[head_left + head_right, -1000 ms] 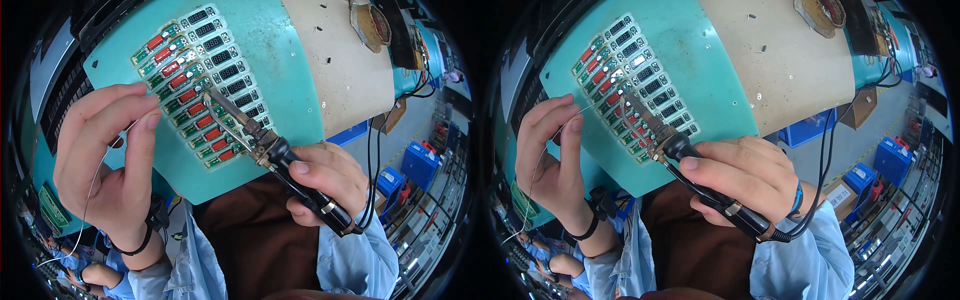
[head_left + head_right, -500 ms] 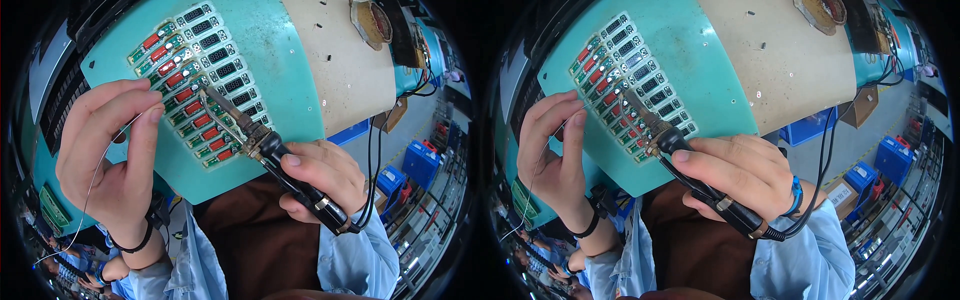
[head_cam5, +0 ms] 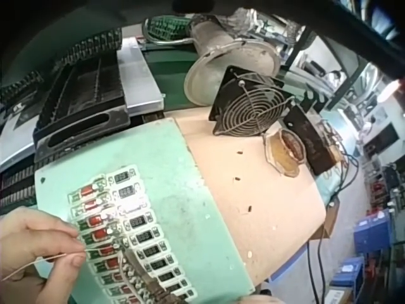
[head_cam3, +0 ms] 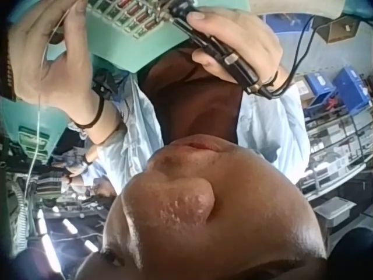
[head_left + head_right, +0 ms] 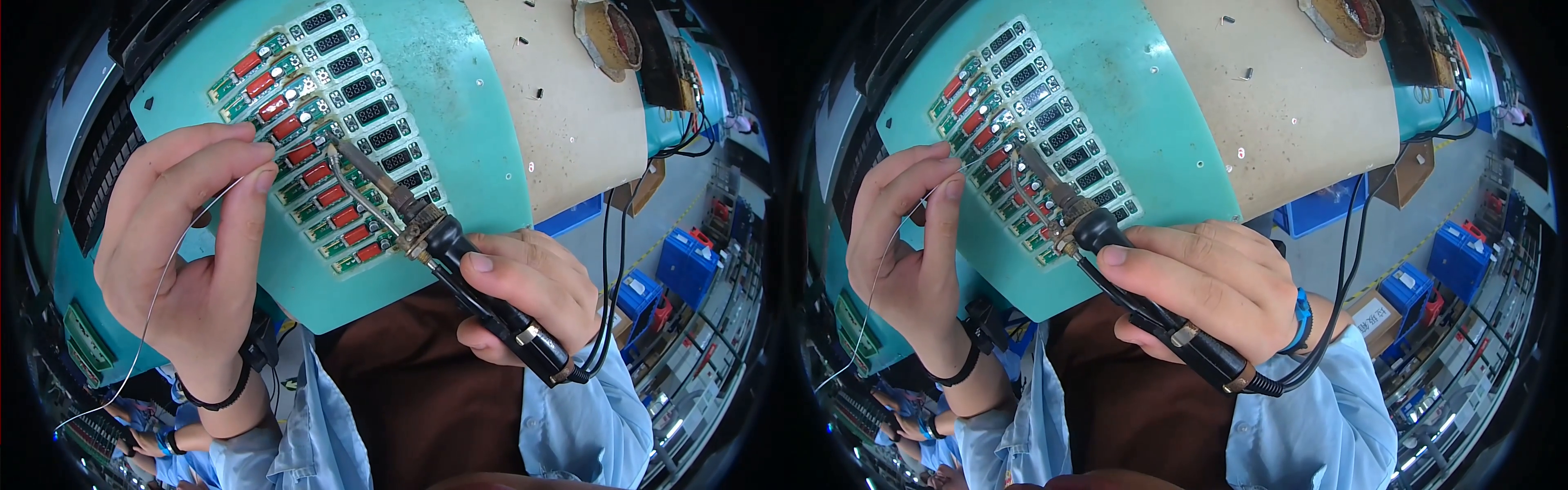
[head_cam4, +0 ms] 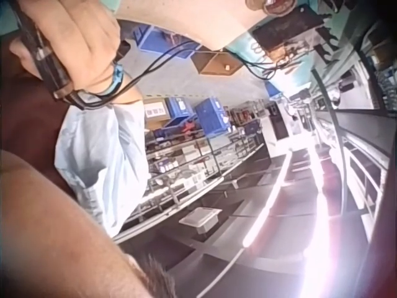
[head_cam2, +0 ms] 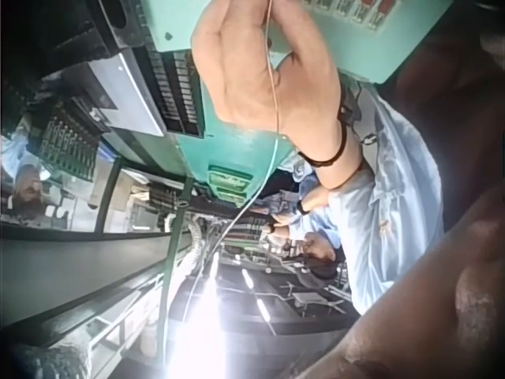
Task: Soldering components onto multiple printed circuit boards at an assembly line.
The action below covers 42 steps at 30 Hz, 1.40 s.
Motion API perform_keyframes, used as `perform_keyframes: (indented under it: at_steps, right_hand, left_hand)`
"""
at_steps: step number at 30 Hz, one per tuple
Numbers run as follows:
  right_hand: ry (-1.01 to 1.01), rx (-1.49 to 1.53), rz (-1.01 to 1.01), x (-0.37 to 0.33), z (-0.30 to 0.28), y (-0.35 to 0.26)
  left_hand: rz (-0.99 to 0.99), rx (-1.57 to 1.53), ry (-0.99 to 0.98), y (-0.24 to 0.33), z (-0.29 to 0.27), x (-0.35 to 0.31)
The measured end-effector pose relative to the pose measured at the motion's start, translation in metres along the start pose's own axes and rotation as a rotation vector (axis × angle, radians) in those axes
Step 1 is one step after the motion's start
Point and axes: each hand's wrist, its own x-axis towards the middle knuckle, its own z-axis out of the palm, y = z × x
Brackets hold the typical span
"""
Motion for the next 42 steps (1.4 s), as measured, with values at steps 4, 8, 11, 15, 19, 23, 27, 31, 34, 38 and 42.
perform_keyframes:
  at_steps: [4, 8, 11, 15, 19, 23, 27, 31, 34, 38, 42]
  right_hand:
    - [-0.004, -0.007, -0.005, 0.0, 0.0, 0.0]
    - [0.013, -0.009, -0.025, -0.005, 0.0, 0.001]
    - [0.051, 0.004, -0.054, -0.01, -0.003, 0.002]
    - [0.03, 0.014, -0.038, -0.014, -0.006, 0.001]
    - [0.035, 0.036, -0.041, -0.017, -0.004, 0.001]
    - [0.015, 0.02, -0.02, -0.016, -0.004, 0.002]
    - [0.008, 0.015, -0.002, -0.016, -0.003, 0.002]
    - [0.003, 0.006, -0.002, -0.016, -0.004, 0.001]
    - [-0.015, 0.008, 0.034, -0.015, -0.003, 0.0]
    - [-0.016, 0.004, 0.039, -0.015, -0.004, -0.002]
    - [-0.016, -0.005, 0.038, -0.015, -0.004, -0.003]
  left_hand:
    - [0.005, 0.003, 0.037, 0.001, -0.001, -0.002]
    - [0.058, 0.041, 0.042, 0.001, -0.005, -0.002]
    - [0.076, 0.048, 0.035, 0.005, -0.006, -0.003]
    - [0.045, 0.046, 0.009, 0.01, -0.005, -0.006]
    - [0.015, 0.037, -0.002, 0.012, -0.002, -0.007]
    - [0.009, 0.025, 0.007, 0.01, 0.002, -0.009]
    - [-0.014, 0.025, 0.015, 0.01, 0.005, -0.009]
    - [-0.021, 0.025, 0.014, 0.012, 0.006, -0.009]
    - [-0.02, 0.013, 0.011, 0.008, 0.009, -0.008]
    - [-0.001, 0.012, 0.015, 0.009, 0.009, -0.007]
    - [0.013, 0.016, 0.008, 0.01, 0.008, -0.006]
